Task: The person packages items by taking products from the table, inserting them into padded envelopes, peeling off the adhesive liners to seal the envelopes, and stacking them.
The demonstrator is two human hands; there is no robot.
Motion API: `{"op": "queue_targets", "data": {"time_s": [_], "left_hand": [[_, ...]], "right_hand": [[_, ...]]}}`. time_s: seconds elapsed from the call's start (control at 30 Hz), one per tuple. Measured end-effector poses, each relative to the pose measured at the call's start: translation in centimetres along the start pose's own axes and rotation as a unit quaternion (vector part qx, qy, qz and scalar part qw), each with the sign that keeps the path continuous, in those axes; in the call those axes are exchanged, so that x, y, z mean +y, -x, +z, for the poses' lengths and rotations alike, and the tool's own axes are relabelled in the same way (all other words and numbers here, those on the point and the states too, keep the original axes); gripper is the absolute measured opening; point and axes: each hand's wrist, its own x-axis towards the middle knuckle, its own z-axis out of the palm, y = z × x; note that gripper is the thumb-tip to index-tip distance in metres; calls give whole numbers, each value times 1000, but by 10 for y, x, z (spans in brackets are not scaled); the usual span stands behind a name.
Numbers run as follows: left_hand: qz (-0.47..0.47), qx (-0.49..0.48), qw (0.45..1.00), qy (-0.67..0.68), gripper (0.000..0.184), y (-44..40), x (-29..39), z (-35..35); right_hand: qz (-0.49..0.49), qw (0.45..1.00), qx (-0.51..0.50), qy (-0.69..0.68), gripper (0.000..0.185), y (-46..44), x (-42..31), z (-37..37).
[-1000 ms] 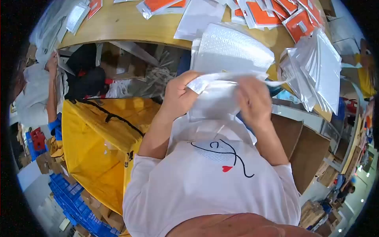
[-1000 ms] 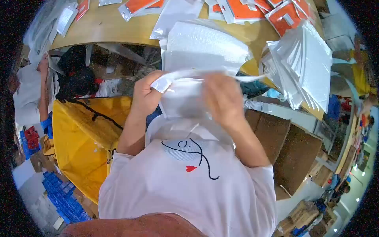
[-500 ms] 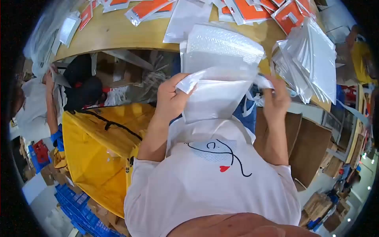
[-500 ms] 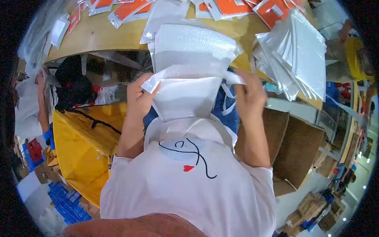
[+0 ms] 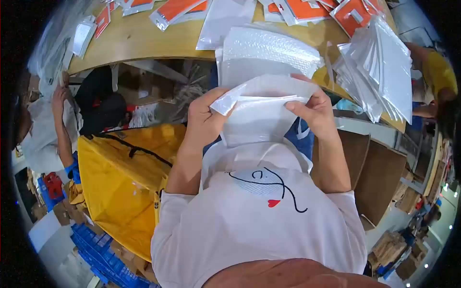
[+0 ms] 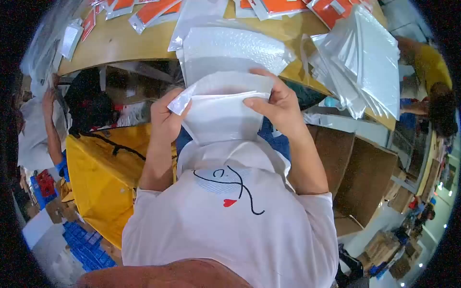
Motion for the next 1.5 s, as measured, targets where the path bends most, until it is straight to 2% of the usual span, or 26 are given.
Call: {"op": "queue_targets", "data": {"time_s": [0.07,0.2,0.4,0.53,0.6,0.63,0.7,0.77,0.8,0.87,0.9,0.97,1.03,1.07,1.2,1.23,1.37,1.5], "left_hand": [[6,1,1000,-17,24,1,0,-6],[69,-89,986,-120,31,-2,13,-21],[83,-139,975,-153,35,-3,18,-37],[-84,-226,958,-153,34,-16,5,-65],[-37,-146,983,100,31,-24,3,-66],[-38,-144,984,98,31,-29,5,-66],[53,-107,976,183,31,-38,16,-64],[-54,-43,998,0,34,-37,41,-45],[-20,-46,994,-102,30,-36,43,-32],[-73,-223,924,-302,22,-40,68,-17],[-73,-222,924,-302,22,-39,66,-17],[-47,-210,936,-278,22,-34,55,-18],[-26,-199,947,-251,22,-29,44,-16],[-27,-202,947,-249,22,-27,42,-13],[-1,-177,947,-269,24,-24,43,-8],[5,-176,947,-270,24,-25,42,-8],[-96,-228,957,-153,21,-22,33,-19],[-86,-208,973,-55,23,-17,31,-33]], "right_hand": [[40,999,-18,-9,45,-5,3,0],[-68,990,-95,76,27,-11,6,-15],[-36,990,-138,23,24,-16,17,-33],[-6,988,-150,45,23,-17,8,-33],[-7,986,-159,48,23,-19,6,-33],[-9,985,-164,54,23,-20,4,-33],[-7,983,-174,63,24,-19,3,-31],[-15,982,-176,69,21,-19,2,-27],[-24,981,-175,76,19,-18,0,-23],[-45,980,-170,90,15,-19,-2,-20],[-46,980,-170,90,15,-19,-3,-21],[-3,997,-74,-16,14,-17,-5,-29],[43,991,25,-123,14,-13,-4,-36],[46,991,28,-122,14,-11,-4,-33],[35,987,-17,155,9,6,-5,-3],[28,987,-16,156,9,7,-7,-4],[17,996,-8,82,9,4,-13,-10],[22,999,5,47,13,-2,-3,-13]]}}
